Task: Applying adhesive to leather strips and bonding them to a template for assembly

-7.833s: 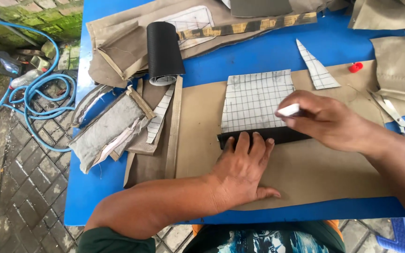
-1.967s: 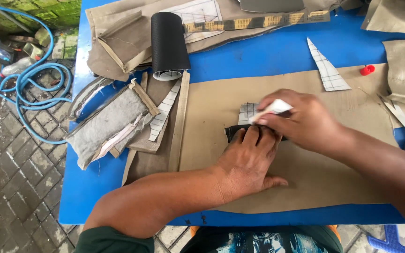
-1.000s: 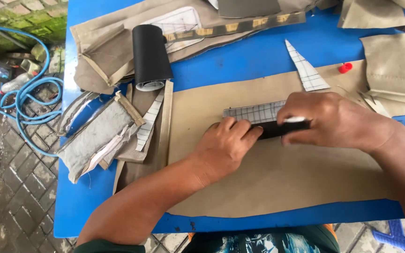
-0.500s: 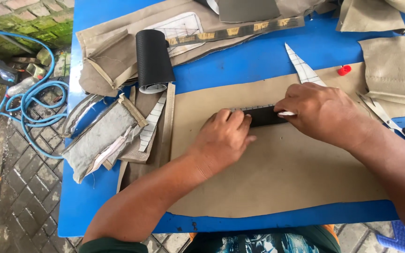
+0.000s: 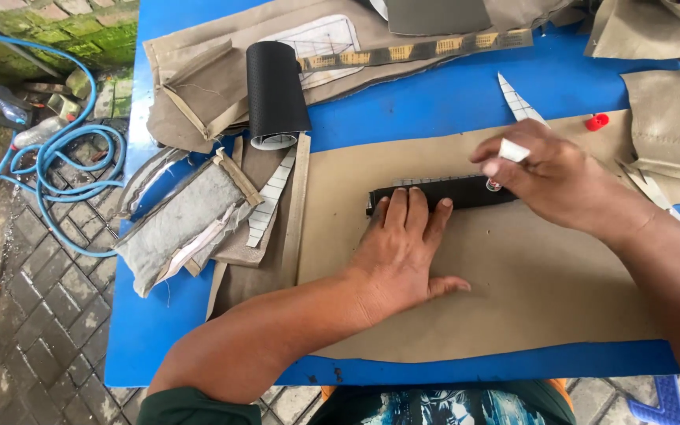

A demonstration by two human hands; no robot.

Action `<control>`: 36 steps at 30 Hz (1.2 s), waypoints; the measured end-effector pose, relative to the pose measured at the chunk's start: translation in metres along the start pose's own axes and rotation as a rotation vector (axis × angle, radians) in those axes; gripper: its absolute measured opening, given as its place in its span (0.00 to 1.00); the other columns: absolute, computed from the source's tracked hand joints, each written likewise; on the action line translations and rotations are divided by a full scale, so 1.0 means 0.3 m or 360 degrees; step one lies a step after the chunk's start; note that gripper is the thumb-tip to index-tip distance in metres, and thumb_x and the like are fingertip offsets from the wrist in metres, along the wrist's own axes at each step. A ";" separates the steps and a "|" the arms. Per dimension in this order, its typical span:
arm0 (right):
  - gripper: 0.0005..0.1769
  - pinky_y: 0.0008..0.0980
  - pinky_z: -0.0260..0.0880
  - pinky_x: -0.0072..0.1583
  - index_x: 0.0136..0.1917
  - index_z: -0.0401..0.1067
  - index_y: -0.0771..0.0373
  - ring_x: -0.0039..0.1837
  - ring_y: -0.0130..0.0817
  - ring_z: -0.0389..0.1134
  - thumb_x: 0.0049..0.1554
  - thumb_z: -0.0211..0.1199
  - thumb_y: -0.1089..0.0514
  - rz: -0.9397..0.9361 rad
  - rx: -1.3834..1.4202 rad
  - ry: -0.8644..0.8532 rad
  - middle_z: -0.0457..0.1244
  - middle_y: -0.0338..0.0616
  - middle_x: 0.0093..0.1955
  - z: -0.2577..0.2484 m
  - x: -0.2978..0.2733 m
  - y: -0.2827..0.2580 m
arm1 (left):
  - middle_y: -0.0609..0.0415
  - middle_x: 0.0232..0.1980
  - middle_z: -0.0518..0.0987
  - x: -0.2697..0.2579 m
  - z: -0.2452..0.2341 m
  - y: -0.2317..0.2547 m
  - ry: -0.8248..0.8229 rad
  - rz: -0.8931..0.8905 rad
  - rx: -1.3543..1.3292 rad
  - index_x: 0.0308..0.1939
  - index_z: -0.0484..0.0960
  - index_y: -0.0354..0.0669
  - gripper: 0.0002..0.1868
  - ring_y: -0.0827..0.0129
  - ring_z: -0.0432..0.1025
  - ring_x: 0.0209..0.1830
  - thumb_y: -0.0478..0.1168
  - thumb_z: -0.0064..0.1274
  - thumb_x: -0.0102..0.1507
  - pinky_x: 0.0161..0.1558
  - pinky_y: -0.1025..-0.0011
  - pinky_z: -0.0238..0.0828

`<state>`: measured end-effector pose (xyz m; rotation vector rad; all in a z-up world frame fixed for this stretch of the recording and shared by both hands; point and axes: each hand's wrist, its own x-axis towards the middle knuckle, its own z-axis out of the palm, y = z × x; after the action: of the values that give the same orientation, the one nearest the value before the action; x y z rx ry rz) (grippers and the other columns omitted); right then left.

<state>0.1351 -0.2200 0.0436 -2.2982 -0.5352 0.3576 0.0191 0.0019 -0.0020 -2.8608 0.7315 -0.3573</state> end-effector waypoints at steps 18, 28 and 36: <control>0.07 0.43 0.71 0.51 0.50 0.81 0.57 0.48 0.54 0.73 0.56 0.72 0.60 -0.0749 0.0040 0.0140 0.70 0.50 0.43 0.132 0.149 -0.072 | 0.26 0.61 0.70 -0.005 0.030 -0.013 0.0185 0.0033 -0.0231 0.72 0.67 0.37 0.63 0.32 0.67 0.64 0.84 0.40 0.49 0.63 0.44 0.71; 0.08 0.26 0.69 0.46 0.49 0.80 0.60 0.46 0.29 0.72 0.57 0.69 0.57 -0.0400 -0.0056 -0.0018 0.73 0.39 0.45 -0.036 0.075 0.031 | 0.43 0.52 0.73 0.022 -0.003 -0.068 0.0284 0.0113 -0.0124 0.66 0.76 0.44 0.53 0.55 0.65 0.46 0.84 0.42 0.56 0.49 0.63 0.71; 0.07 0.38 0.70 0.51 0.53 0.79 0.60 0.52 0.40 0.72 0.60 0.64 0.62 -0.0667 -0.0337 0.0105 0.72 0.43 0.52 0.011 0.087 0.107 | 0.50 0.54 0.74 0.077 0.032 -0.132 0.0420 0.0029 -0.0536 0.63 0.77 0.39 0.31 0.55 0.68 0.44 0.60 0.45 0.68 0.36 0.59 0.74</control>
<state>0.1653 -0.2261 0.0159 -2.3096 -1.0376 0.0207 0.0593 0.0259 0.0019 -3.1537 0.9436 -0.6792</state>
